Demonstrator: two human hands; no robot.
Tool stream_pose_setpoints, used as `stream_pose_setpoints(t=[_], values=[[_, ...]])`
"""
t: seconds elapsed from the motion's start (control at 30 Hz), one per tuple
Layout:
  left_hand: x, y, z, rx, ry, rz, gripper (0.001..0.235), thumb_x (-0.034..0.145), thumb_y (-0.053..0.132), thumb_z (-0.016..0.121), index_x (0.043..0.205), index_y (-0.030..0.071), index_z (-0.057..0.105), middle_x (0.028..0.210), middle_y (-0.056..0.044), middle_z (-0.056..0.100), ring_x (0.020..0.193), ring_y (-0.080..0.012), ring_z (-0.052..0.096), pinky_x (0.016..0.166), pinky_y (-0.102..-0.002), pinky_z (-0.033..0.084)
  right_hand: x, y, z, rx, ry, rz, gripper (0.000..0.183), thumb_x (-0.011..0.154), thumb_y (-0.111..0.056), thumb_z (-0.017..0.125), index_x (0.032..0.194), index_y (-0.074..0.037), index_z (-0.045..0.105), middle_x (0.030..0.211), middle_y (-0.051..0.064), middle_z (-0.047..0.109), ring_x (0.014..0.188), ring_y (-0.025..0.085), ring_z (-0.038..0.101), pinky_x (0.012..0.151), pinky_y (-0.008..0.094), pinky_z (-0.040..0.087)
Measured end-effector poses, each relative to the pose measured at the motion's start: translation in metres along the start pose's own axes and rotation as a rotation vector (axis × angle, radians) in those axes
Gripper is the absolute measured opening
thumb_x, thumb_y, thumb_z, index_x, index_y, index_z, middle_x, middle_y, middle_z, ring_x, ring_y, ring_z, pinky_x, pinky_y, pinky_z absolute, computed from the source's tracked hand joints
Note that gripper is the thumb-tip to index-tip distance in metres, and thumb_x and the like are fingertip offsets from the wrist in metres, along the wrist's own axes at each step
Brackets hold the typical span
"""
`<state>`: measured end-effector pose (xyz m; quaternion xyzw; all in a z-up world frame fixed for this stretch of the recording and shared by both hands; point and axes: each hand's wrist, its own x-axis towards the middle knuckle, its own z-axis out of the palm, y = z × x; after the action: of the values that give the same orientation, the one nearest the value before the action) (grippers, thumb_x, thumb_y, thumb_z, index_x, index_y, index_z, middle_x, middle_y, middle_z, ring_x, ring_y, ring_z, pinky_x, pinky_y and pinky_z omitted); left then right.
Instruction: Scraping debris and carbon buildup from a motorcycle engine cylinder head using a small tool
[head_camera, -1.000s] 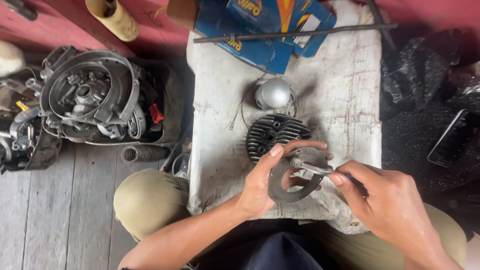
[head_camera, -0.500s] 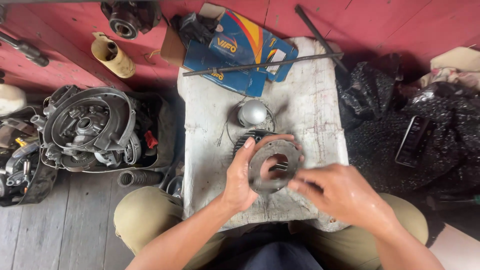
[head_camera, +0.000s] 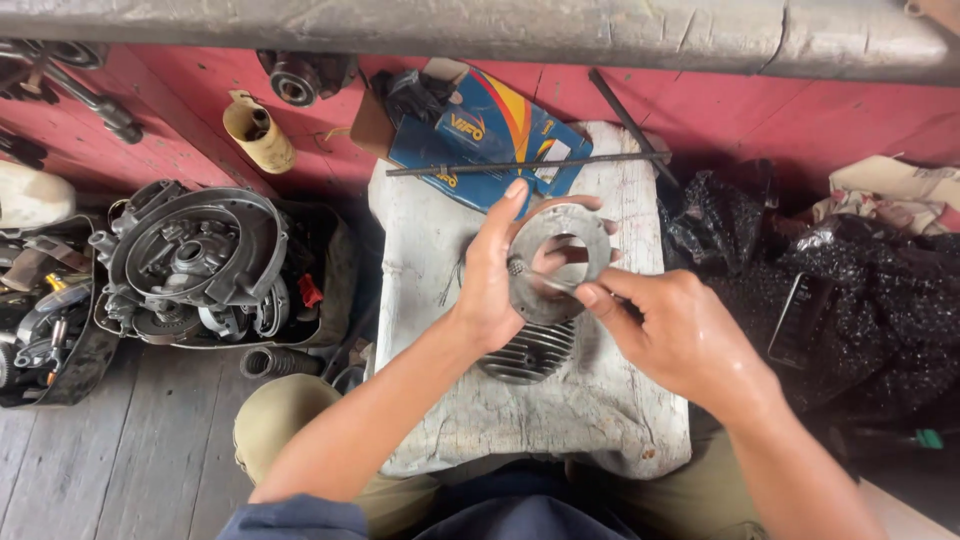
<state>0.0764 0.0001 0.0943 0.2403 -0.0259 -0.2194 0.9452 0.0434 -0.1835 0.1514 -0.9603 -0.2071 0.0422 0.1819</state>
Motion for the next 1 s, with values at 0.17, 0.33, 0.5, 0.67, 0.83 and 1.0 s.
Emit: stream_pose_setpoints(t=[0.17, 0.33, 0.5, 0.67, 0.83, 1.0], values=[[-0.012, -0.006, -0.023, -0.072, 0.056, 0.025, 0.062, 0.105, 0.049, 0.046, 0.128, -0.006, 0.064, 0.112, -0.026, 0.072, 0.097, -0.0341, 0.072, 0.096, -0.047, 0.057, 0.001, 0.015, 0.045, 0.229, -0.089, 0.086, 0.038, 0.103, -0.037, 0.055, 0.072, -0.015, 0.059, 0.053, 0.002, 0.055, 0.05, 0.014, 0.051, 0.054, 0.037, 0.041], [-0.017, -0.003, -0.03, -0.061, 0.178, -0.045, 0.062, 0.099, 0.053, 0.049, 0.125, -0.002, 0.066, 0.11, -0.023, 0.07, 0.096, -0.0364, 0.07, 0.081, -0.045, 0.057, -0.005, 0.017, 0.062, 0.272, -0.207, 0.015, 0.038, 0.105, -0.036, 0.056, 0.075, -0.013, 0.054, 0.054, 0.006, 0.035, 0.053, 0.025, 0.029, 0.052, 0.039, 0.032], [-0.019, 0.013, -0.035, -0.271, 0.09, 0.031, 0.071, 0.096, 0.058, 0.053, 0.139, 0.002, 0.059, 0.132, -0.027, 0.064, 0.114, -0.0409, 0.065, 0.086, -0.054, 0.057, -0.002, 0.025, 0.056, 0.183, -0.201, 0.044, 0.041, 0.104, -0.041, 0.055, 0.074, -0.014, 0.052, 0.056, 0.006, 0.033, 0.055, 0.027, 0.029, 0.054, 0.039, 0.035], [-0.019, 0.017, -0.032, -0.336, 0.21, 0.156, 0.064, 0.094, 0.055, 0.055, 0.129, 0.002, 0.063, 0.124, -0.027, 0.065, 0.115, -0.0451, 0.062, 0.082, -0.056, 0.053, 0.002, 0.041, 0.054, 0.122, -0.169, 0.231, 0.044, 0.101, -0.045, 0.059, 0.071, -0.014, 0.049, 0.054, 0.006, 0.043, 0.056, 0.023, 0.032, 0.056, 0.038, 0.04], [-0.019, 0.005, -0.039, -0.279, 0.144, 0.199, 0.06, 0.099, 0.05, 0.054, 0.132, 0.001, 0.06, 0.127, -0.029, 0.063, 0.118, -0.0445, 0.061, 0.088, -0.057, 0.055, 0.003, 0.041, 0.057, 0.041, -0.137, 0.295, 0.04, 0.1, -0.048, 0.056, 0.075, -0.017, 0.058, 0.053, 0.009, 0.05, 0.052, 0.032, 0.039, 0.055, 0.043, 0.041], [-0.02, -0.003, -0.039, -0.228, 0.121, 0.177, 0.058, 0.102, 0.049, 0.051, 0.134, 0.001, 0.059, 0.132, -0.029, 0.061, 0.122, -0.0458, 0.06, 0.093, -0.057, 0.055, 0.005, 0.043, 0.055, 0.076, -0.005, 0.244, 0.044, 0.104, -0.04, 0.055, 0.072, -0.011, 0.05, 0.052, 0.007, 0.035, 0.054, 0.026, 0.027, 0.051, 0.042, 0.034]])
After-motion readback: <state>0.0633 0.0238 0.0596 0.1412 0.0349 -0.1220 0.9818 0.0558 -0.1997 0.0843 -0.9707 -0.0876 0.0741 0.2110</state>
